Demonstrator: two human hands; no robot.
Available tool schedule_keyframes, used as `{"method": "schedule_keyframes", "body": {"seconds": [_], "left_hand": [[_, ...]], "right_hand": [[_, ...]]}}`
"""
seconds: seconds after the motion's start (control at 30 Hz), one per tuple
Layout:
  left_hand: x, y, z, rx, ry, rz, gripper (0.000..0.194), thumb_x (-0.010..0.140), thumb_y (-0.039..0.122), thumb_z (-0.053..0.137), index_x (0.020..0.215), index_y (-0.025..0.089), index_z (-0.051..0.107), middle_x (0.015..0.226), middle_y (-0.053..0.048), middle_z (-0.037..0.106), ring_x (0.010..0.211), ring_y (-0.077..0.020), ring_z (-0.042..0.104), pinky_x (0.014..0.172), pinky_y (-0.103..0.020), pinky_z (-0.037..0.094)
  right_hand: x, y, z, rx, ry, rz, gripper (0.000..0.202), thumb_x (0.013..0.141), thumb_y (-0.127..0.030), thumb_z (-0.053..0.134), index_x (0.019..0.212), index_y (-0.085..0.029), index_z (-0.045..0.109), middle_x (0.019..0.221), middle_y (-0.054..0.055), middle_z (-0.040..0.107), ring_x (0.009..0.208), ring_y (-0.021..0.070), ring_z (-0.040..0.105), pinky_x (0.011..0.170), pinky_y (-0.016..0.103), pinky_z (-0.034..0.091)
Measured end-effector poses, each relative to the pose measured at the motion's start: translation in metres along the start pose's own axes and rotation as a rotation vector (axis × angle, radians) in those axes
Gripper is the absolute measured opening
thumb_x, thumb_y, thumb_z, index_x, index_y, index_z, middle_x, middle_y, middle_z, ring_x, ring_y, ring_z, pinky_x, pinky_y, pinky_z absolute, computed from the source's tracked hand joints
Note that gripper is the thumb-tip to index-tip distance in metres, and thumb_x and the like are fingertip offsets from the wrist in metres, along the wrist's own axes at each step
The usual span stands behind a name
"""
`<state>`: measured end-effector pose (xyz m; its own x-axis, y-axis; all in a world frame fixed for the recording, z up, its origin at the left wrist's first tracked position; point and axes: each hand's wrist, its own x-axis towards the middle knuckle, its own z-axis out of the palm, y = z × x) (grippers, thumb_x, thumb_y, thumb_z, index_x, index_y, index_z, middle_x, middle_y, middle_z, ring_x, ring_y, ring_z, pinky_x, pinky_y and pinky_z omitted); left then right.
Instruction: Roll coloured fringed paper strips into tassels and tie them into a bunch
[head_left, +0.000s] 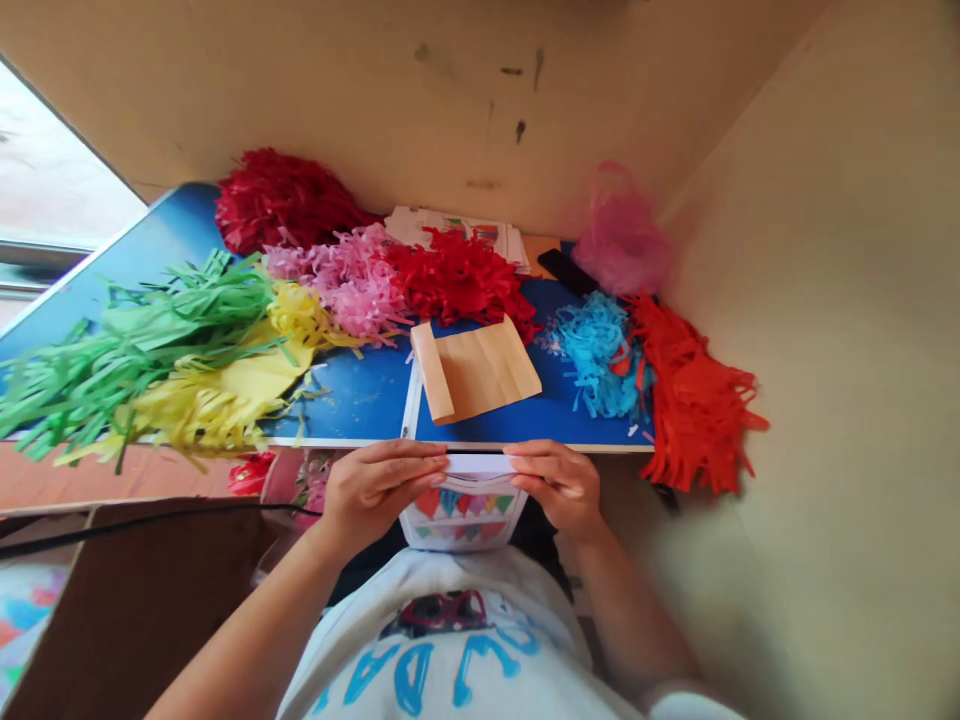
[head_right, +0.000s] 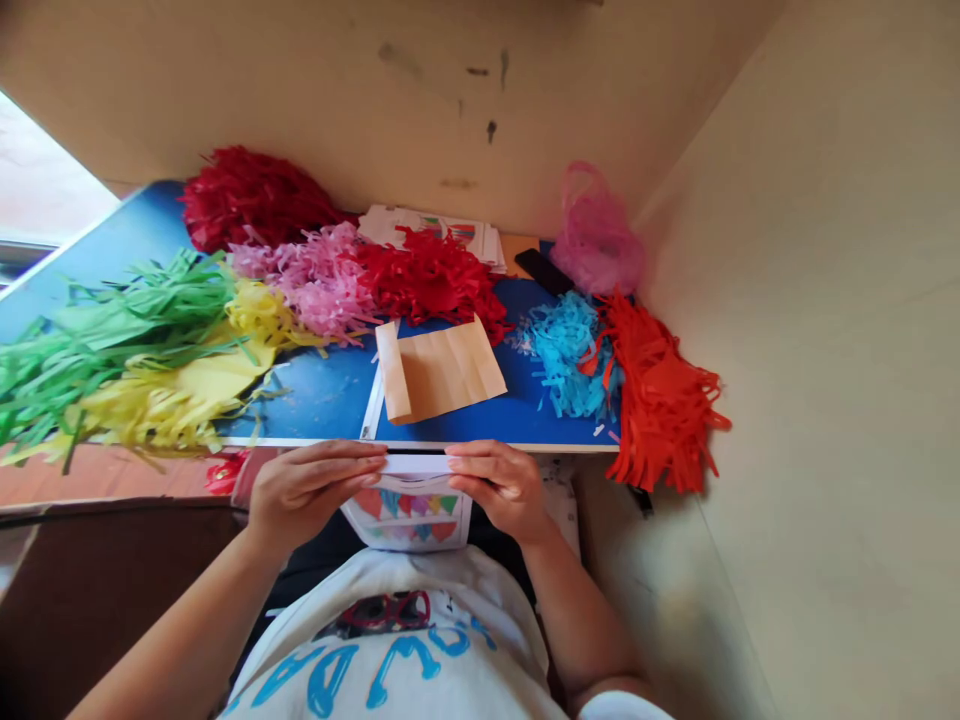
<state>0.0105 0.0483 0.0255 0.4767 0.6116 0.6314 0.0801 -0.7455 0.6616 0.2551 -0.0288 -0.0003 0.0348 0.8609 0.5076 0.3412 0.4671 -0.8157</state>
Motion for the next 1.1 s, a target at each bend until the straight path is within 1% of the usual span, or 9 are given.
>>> {"method": "schedule_keyframes", "body": {"seconds": [0.17,0.4,0.57,0.67,0.77,0.87,0.93,1.03,1.1], "left_hand": [[0.002,0.021,-0.007,0.034,-0.025,0.060,0.017,0.086,0.015,0.067,0.100,0.020,0.075,0.097,-0.006,0.078,0.086,-0.0162,0.074,0.074,-0.023,0.063],[0.004,-0.002,0.000,0.143,0.044,-0.050,0.012,0.086,0.020,0.067,0.094,0.020,0.076,0.097,-0.008,0.077,0.082,-0.0165,0.074,0.071,-0.025,0.062],[0.005,0.009,0.001,0.099,0.082,-0.025,0.013,0.086,0.017,0.068,0.095,0.020,0.076,0.090,-0.005,0.076,0.079,-0.0137,0.073,0.070,-0.022,0.061],[0.004,0.009,0.007,0.083,0.106,-0.054,0.010,0.084,0.016,0.069,0.092,0.020,0.075,0.090,-0.005,0.077,0.079,-0.0140,0.073,0.071,-0.023,0.061],[0.003,-0.004,0.014,0.083,0.131,-0.109,0.009,0.087,0.018,0.066,0.086,0.019,0.075,0.088,-0.007,0.077,0.079,-0.0152,0.074,0.069,-0.023,0.061],[0.004,-0.010,0.014,0.076,0.120,-0.133,0.010,0.087,0.017,0.066,0.089,0.018,0.075,0.092,-0.009,0.077,0.082,-0.0158,0.074,0.072,-0.024,0.061],[0.005,-0.005,0.010,0.030,0.091,-0.088,0.011,0.085,0.015,0.068,0.092,0.018,0.075,0.094,-0.009,0.076,0.083,-0.0154,0.073,0.074,-0.024,0.060],[0.005,0.006,0.003,-0.111,-0.004,0.000,0.015,0.084,0.017,0.070,0.098,0.019,0.075,0.093,-0.008,0.076,0.087,-0.0167,0.072,0.076,-0.026,0.060],[0.005,0.005,-0.001,-0.168,-0.040,-0.027,0.016,0.085,0.020,0.070,0.100,0.019,0.074,0.094,-0.009,0.076,0.088,-0.0181,0.072,0.077,-0.027,0.060]], "right_hand": [[-0.003,-0.013,-0.004,0.021,-0.021,-0.007,0.009,0.088,-0.029,0.068,0.095,-0.027,0.073,0.101,0.005,0.076,0.089,0.0199,0.073,0.076,0.035,0.060],[0.004,0.003,0.005,-0.178,-0.030,-0.004,0.019,0.093,-0.026,0.061,0.108,-0.027,0.072,0.113,0.007,0.073,0.102,0.0199,0.069,0.088,0.036,0.058],[0.000,-0.008,0.001,-0.122,0.041,-0.023,0.029,0.088,-0.018,0.066,0.114,-0.031,0.069,0.110,0.004,0.072,0.099,0.0184,0.069,0.085,0.033,0.058],[0.002,-0.011,-0.003,-0.108,0.039,0.033,0.023,0.089,-0.018,0.064,0.108,-0.030,0.071,0.110,0.004,0.072,0.100,0.0197,0.069,0.088,0.036,0.056],[0.012,-0.002,-0.002,-0.088,0.025,0.095,0.014,0.091,-0.025,0.062,0.099,-0.027,0.073,0.104,0.005,0.073,0.098,0.0200,0.069,0.086,0.035,0.056],[0.026,0.012,-0.004,-0.042,-0.022,0.161,0.020,0.092,-0.035,0.060,0.105,-0.025,0.072,0.106,0.006,0.073,0.100,0.0217,0.068,0.088,0.036,0.055],[0.038,0.023,-0.009,-0.046,0.080,0.230,0.028,0.092,-0.042,0.058,0.109,-0.023,0.071,0.104,0.007,0.073,0.097,0.0226,0.069,0.084,0.036,0.055],[0.058,0.044,-0.019,-0.291,0.311,0.322,0.038,0.089,-0.050,0.057,0.105,-0.018,0.071,0.101,0.010,0.073,0.090,0.0235,0.069,0.076,0.034,0.055],[0.071,0.059,-0.022,-0.556,0.292,0.365,0.043,0.086,-0.053,0.058,0.108,-0.017,0.069,0.107,0.012,0.072,0.091,0.0251,0.068,0.076,0.035,0.053]]}}
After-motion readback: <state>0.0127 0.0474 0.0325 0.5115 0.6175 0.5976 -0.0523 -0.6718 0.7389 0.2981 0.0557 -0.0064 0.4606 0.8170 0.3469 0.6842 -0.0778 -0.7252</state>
